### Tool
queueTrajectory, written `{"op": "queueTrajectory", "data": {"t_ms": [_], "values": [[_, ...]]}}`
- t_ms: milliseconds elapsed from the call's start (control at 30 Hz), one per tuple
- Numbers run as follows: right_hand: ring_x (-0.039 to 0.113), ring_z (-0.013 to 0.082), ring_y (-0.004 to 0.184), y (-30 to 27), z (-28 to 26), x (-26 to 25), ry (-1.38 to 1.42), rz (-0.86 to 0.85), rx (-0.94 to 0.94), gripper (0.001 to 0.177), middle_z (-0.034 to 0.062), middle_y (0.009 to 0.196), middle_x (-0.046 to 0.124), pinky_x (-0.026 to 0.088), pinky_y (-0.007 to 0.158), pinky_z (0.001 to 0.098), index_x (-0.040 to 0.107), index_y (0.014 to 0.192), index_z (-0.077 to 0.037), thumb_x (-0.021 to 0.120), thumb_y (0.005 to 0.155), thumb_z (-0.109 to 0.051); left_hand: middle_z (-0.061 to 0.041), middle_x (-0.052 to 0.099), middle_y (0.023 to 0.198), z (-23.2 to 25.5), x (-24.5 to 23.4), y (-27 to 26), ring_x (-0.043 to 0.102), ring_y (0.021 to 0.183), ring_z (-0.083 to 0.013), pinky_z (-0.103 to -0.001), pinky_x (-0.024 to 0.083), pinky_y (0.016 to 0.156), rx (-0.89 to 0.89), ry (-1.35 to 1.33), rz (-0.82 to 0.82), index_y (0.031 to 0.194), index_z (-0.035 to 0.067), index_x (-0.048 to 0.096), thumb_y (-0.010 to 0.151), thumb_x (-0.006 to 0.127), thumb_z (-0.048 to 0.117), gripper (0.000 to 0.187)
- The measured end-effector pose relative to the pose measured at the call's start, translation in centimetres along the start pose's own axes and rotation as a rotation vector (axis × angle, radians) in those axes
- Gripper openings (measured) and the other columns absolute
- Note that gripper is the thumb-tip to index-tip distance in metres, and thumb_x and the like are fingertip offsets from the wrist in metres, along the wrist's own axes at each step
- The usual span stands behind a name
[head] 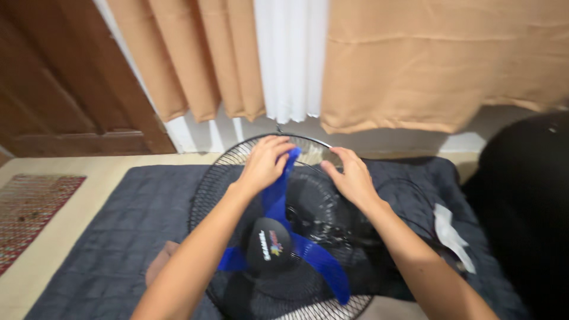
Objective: The person disassembles a table fan by removing the front grille, unscrewing the central hub nut, and detaching the blue fan blades. They then remove the rear hub assembly and wipe the motor housing with a cloth.
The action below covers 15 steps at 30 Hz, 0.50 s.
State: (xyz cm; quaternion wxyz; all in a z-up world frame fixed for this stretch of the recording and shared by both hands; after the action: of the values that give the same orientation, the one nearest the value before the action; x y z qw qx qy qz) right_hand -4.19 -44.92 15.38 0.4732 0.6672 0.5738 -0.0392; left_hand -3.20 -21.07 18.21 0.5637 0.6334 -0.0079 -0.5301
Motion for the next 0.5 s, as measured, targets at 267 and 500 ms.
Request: {"op": "queueTrajectory", "data": {"t_ms": [267,500], "values": [[0.054,0.0358,0.13,2.3,-4.2,3.6,-0.349,-0.023,-0.056,0.08,0.0142,0.138,0.062,0.04,0.105,0.0525,0.06,0.136,-0.005,0.068,0.082,-0.064,-0.014,0.069,0.131,-4.7,0.0,-1.6,0.06,0.125,-0.0367,-0.045,0.046,0.109,-0.053,-0.073,0.084,0.117,0.007,0.074,0.092,0.065,0.01,0.027],[0.055,0.0362,0.13,2.0,-4.8,3.2,-0.363,0.011,-0.091,0.075,0.0115,0.138,0.063,0.042,0.107,0.0496,0.062,0.137,-0.008,0.066,0.085,-0.063,-0.018,0.072,0.123,-9.7,0.3,1.4,0.066,0.115,-0.0385,-0.043,0.051,0.099,-0.238,-0.147,0.02,0.12,0.004,0.071,0.096,0.059,0.009,0.028]]}}
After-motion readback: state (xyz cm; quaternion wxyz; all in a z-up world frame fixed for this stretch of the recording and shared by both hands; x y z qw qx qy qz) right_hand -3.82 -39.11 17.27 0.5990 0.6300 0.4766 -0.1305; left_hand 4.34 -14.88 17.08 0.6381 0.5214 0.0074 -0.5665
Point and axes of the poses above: each hand's wrist, its own y-axis towards the middle knuckle, its own x-axis out of the palm, z = x × y, the point moved 3 cm from there along y, towards the middle knuckle
